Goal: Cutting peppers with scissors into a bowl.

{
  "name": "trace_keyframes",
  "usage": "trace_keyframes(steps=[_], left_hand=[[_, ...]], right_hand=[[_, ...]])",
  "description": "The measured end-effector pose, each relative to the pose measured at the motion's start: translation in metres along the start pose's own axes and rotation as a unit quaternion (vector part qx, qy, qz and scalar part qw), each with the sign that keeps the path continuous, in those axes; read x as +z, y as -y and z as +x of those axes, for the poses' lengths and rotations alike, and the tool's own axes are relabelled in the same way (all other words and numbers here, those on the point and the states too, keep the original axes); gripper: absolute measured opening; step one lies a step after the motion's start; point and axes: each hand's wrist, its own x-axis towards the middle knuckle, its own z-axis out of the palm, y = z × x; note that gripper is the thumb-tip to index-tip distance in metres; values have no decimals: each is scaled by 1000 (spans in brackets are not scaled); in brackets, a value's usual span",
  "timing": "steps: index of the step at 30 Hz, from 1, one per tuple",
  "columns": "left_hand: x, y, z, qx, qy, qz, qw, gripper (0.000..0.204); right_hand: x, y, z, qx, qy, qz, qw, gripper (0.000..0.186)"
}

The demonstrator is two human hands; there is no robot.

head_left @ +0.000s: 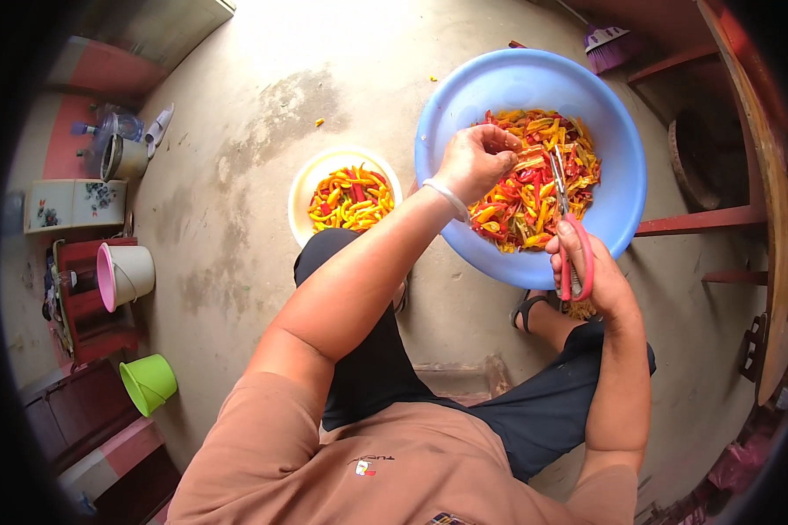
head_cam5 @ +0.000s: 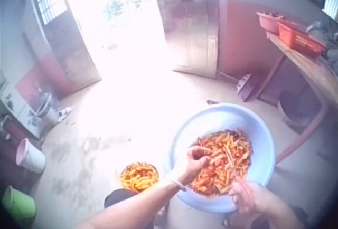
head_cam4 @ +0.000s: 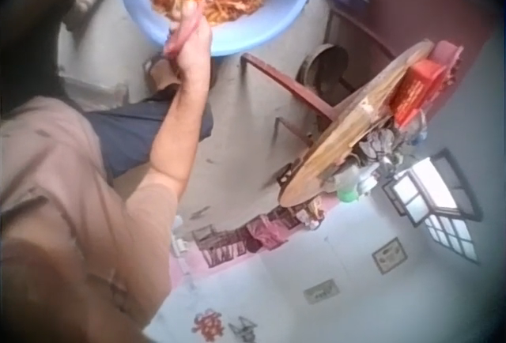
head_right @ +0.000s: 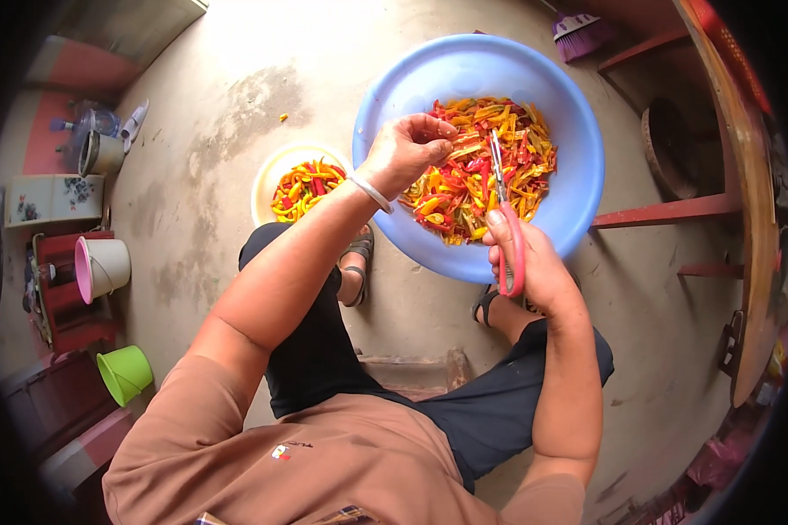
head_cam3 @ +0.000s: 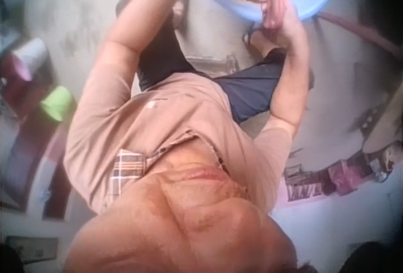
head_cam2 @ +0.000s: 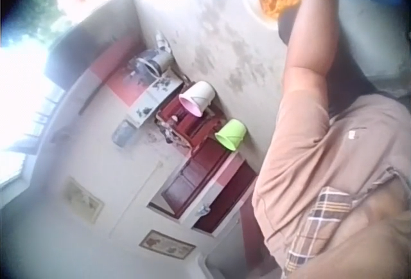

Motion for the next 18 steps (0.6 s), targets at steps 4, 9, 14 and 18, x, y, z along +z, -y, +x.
trace_keyframes(steps=[4,9,14,18], left_hand=[[6,-5,-2,-1,7,-4,1000,18],[8,-5,-2,13,9,5,1000,24],[5,1,3,-30,-2,-30,999,25],[6,1,1,17,-21,19,999,28]], right_hand=[[-1,0,5,2,30,34,999,44],[1,-3,12,-6,29,2,1000,45],[5,1,8,21,21,4,1000,45],[6,-8,13,7,53,23,998,43]])
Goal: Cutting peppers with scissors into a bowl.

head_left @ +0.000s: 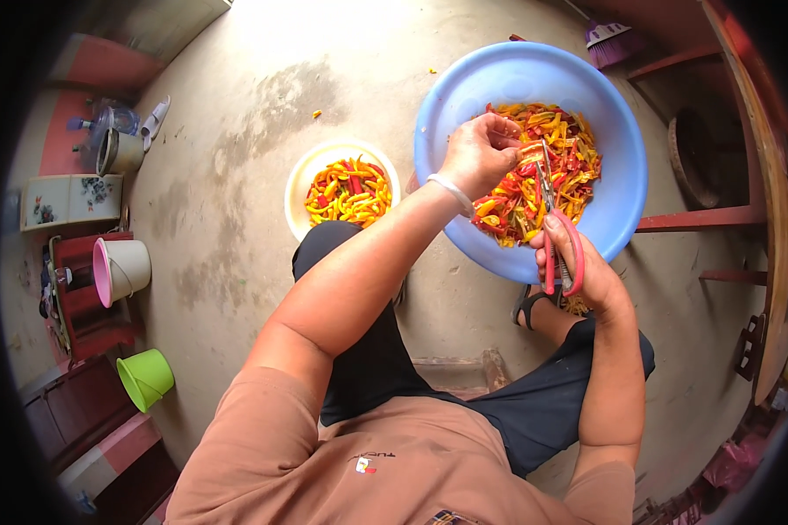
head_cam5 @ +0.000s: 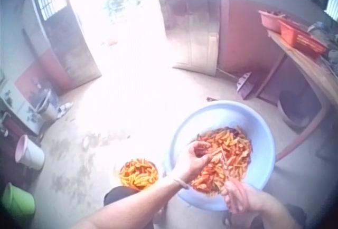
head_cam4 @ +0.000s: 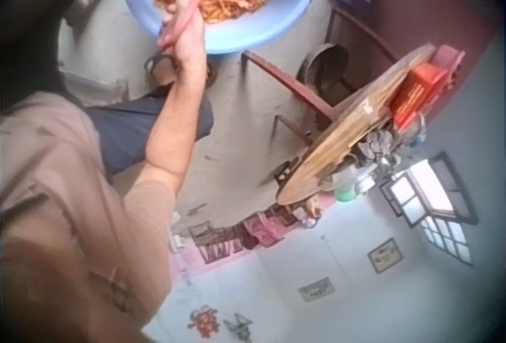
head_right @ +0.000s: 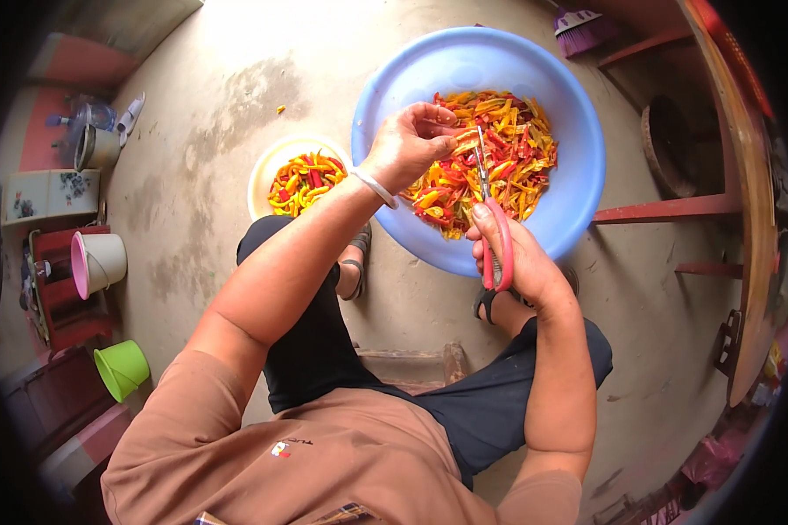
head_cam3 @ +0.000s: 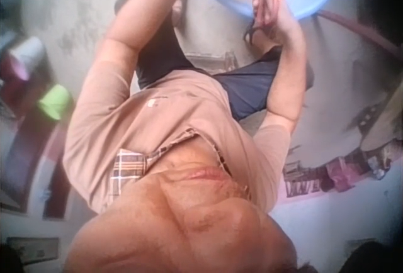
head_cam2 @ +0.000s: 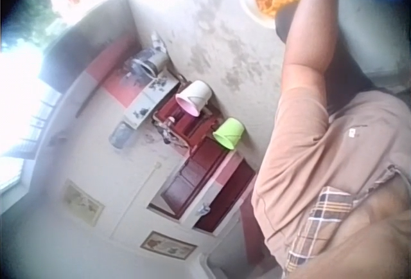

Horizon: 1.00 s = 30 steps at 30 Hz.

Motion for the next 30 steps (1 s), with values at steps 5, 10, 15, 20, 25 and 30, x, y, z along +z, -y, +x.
trace_keyframes(steps=[5,10,15,20,25,30], left_hand=[[-2,-10,-1,-4,-11,111,994,32],[0,1,5,27,27,100,994,33],[3,-2,6,33,-5,87,996,36],[3,-1,8,-3,-28,75,997,40],[11,-2,2,28,-33,94,995,36],[14,-11,-1,93,-85,206,970,34]], right_hand=[[6,0,4,-5,-30,3,1000,49],[6,1,4,-14,-31,-11,999,45],[2,7,2,4,-64,-40,997,36],[-2,1,0,23,-34,18,999,43],[3,-4,2,6,-18,-5,1000,46],[6,-5,2,-21,-28,-29,999,45]])
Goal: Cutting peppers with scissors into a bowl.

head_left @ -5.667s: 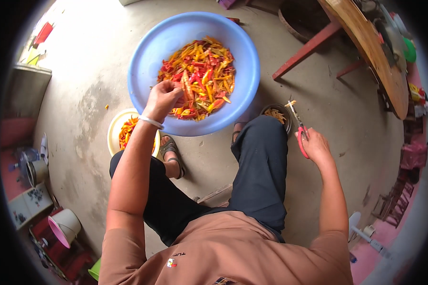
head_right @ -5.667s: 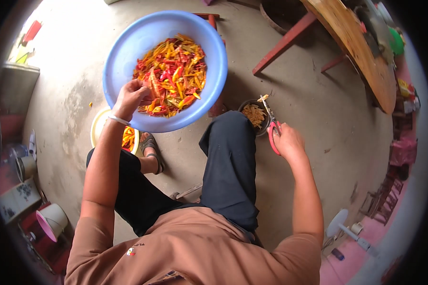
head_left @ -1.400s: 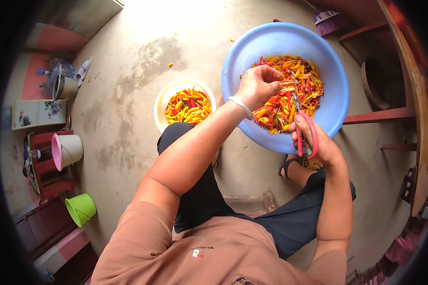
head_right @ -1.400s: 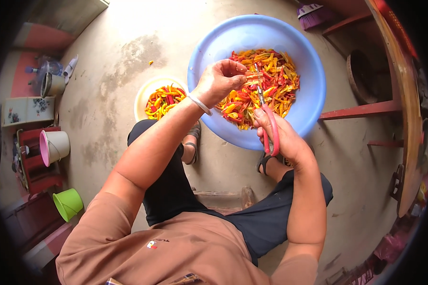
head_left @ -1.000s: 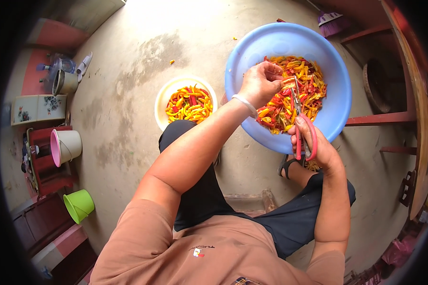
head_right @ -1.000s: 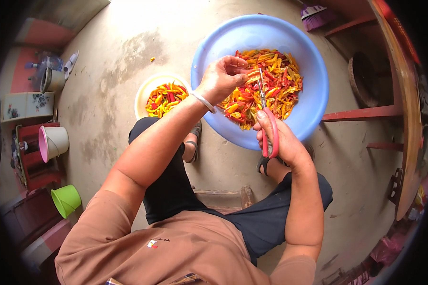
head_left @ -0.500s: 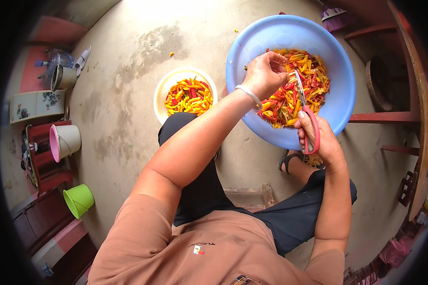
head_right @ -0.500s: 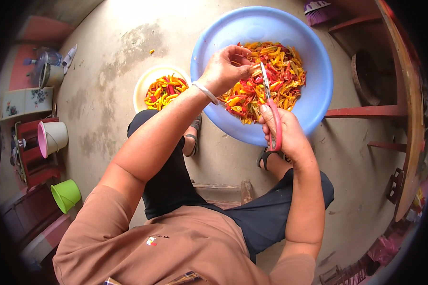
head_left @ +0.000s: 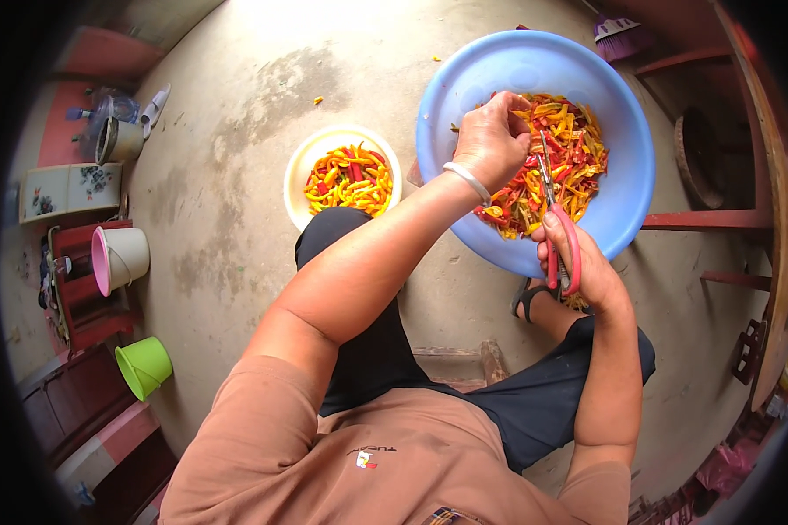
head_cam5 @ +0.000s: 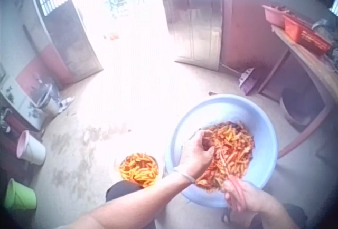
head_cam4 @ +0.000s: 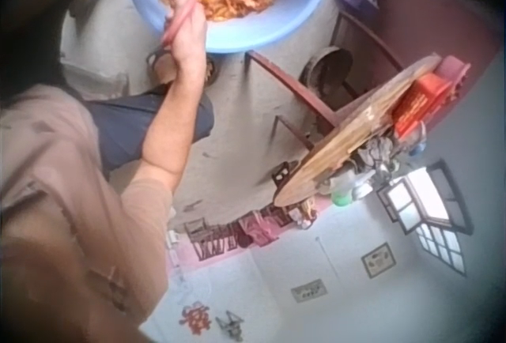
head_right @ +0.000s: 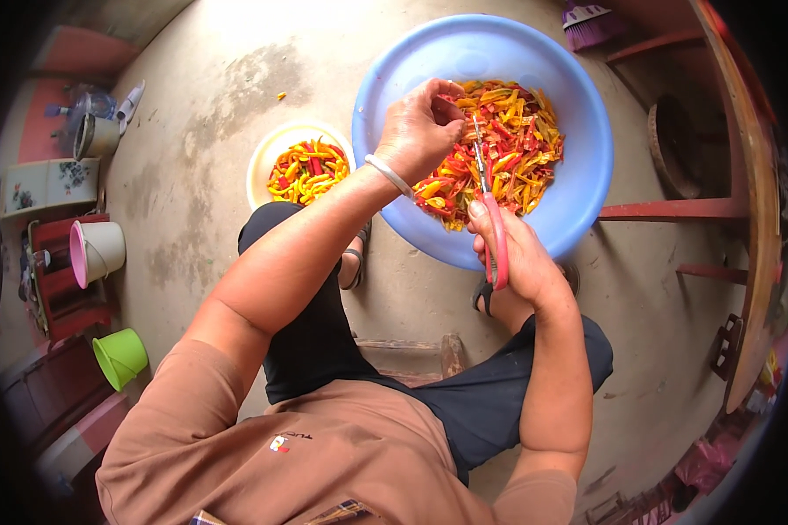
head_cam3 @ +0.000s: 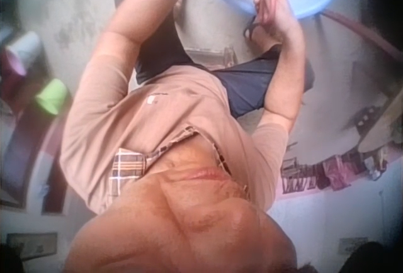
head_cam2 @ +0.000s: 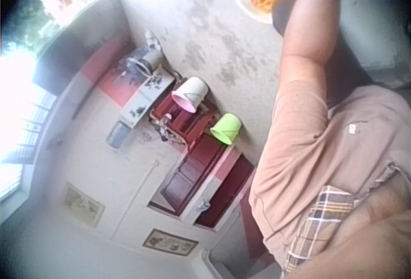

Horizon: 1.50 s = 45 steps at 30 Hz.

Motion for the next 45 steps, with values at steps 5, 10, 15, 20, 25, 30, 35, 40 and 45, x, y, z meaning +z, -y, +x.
trace_keyframes(steps=[5,10,15,20,25,30,35,40,45], left_hand=[[7,-2,-1,-49,73,-93,992,37],[7,2,0,-67,57,-104,991,37],[1,11,-7,120,1,214,969,30],[1,-29,-30,122,241,412,870,28],[-53,-55,-35,117,162,174,964,25],[-155,47,-5,-72,97,-397,910,40],[-178,260,-38,-340,89,282,893,21],[-158,348,-42,-439,4,294,849,22],[-117,357,-17,-507,-33,342,791,23]], right_hand=[[-4,2,1,22,-8,-7,1000,43],[-2,0,5,27,-31,-9,999,44],[-3,0,12,52,-60,-26,996,42],[-20,-8,11,-33,-159,-86,983,42],[-16,0,25,-20,-168,-118,979,43],[-20,-3,31,-19,-178,-111,978,43],[-14,2,37,-16,-191,-118,974,36],[3,10,43,-25,-186,-108,976,30],[3,1,49,-32,-200,-118,972,27]])
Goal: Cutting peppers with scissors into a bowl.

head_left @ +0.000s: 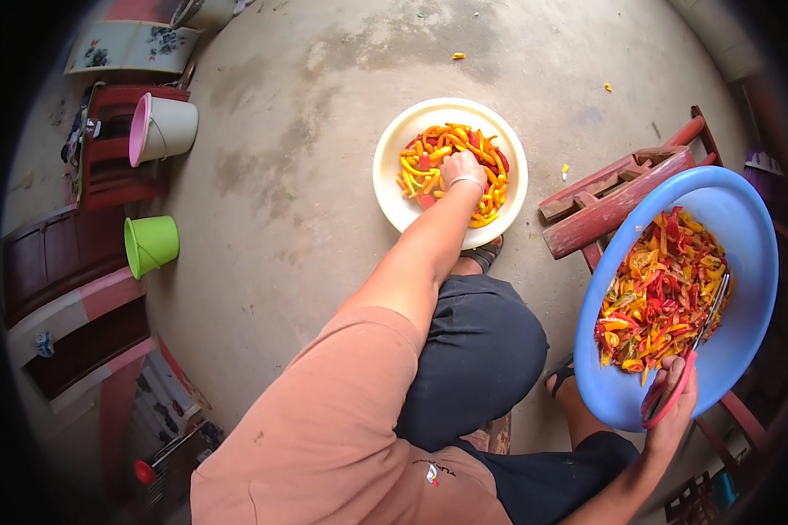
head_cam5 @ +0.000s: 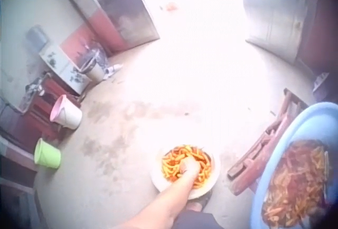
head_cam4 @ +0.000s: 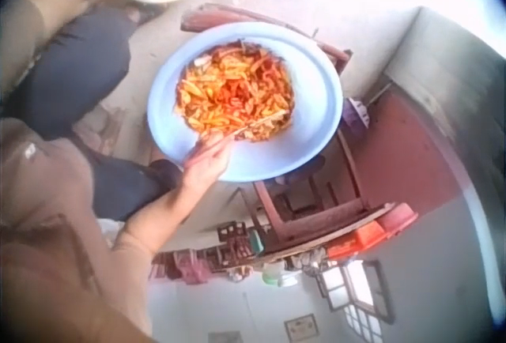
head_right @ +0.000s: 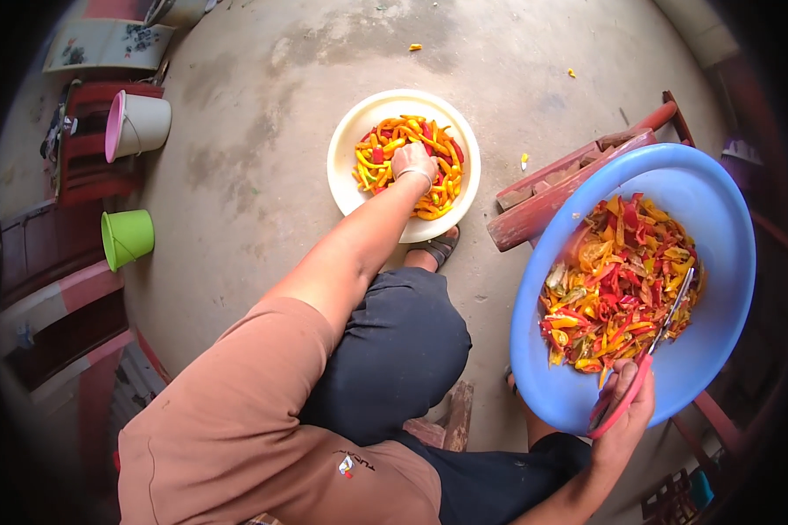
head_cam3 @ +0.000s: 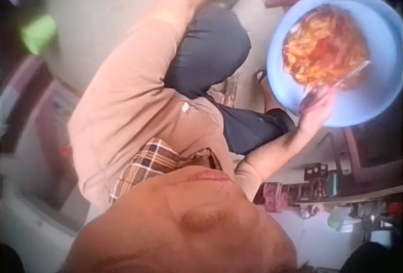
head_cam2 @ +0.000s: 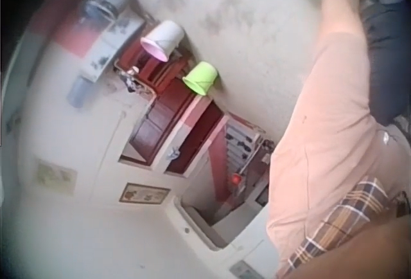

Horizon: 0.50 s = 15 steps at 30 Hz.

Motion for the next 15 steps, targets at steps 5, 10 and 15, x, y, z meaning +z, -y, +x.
trace_keyframes(steps=[5,10,15], left_hand=[[5,6,-1,-8,-78,-32,996,19],[-13,37,-19,51,-143,-349,925,27],[-39,58,-42,17,114,-731,672,24]], right_hand=[[5,10,-3,20,64,15,998,24],[5,6,-1,1,76,16,997,23],[14,16,-9,-14,76,6,997,23]])
